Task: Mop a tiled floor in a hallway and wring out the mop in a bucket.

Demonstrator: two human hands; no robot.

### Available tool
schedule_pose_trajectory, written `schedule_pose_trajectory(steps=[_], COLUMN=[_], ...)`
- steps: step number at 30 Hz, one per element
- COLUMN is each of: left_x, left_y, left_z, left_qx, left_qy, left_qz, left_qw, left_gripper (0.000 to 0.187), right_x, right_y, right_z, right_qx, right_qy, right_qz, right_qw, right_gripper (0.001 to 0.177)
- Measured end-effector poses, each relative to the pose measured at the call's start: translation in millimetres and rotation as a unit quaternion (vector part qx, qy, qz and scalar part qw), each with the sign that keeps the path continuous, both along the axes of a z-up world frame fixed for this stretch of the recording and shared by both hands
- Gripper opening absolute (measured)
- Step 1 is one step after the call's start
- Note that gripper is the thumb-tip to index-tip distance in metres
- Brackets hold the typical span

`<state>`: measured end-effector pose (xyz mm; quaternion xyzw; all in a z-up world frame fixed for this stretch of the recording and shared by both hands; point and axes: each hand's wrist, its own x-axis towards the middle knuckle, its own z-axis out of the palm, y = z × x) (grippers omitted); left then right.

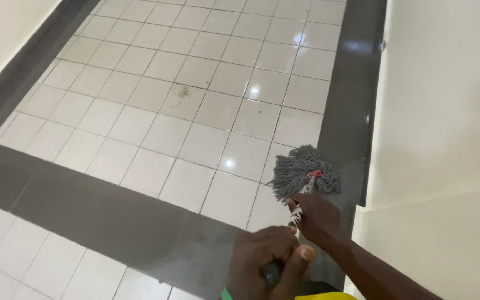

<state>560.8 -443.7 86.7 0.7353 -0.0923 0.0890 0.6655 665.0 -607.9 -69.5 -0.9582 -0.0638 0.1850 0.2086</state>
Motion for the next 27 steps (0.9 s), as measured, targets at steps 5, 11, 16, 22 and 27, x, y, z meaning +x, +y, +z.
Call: schedule_pose_trajectory(steps=[5,11,16,22,27], left_x=[-7.5,37.7,20.3,-60.3,-76.9], left_y=[-62.8,-105.7,-111.1,-118.7,-99.6], left_z=[-10.0,-7.6,16.1,-49.8,-57.4], left_qx=[-0.023,0.01,-0.064,-0.094,-0.053], left_qy=[0.027,-0.034,-0.091,0.089,0.087], left_qz=[0.0,-0.018,0.002,-0.063,-0.098], left_qw=[0.999,0.999,0.994,0.99,0.99], left_gripper=[0.051,0.046,0.04,0.045,0.043], right_x=[-3.2,36.4,0.8,-37.9,-48.5], right_y=[-49.6,-104.1,-103.2,-138.1,-153.6], right_z=[-11.3,-83.6,10.4,-70.8,-121.3], right_qx=[0.025,0.217,0.092,-0.003,0.118], right_qy=[-0.051,-0.018,-0.027,0.044,0.119], right_qz=[0.012,-0.013,-0.027,-0.019,0.007], right_qw=[0.998,0.976,0.995,0.999,0.986], right_gripper=[0.041,0.037,0.042,0.029,0.025])
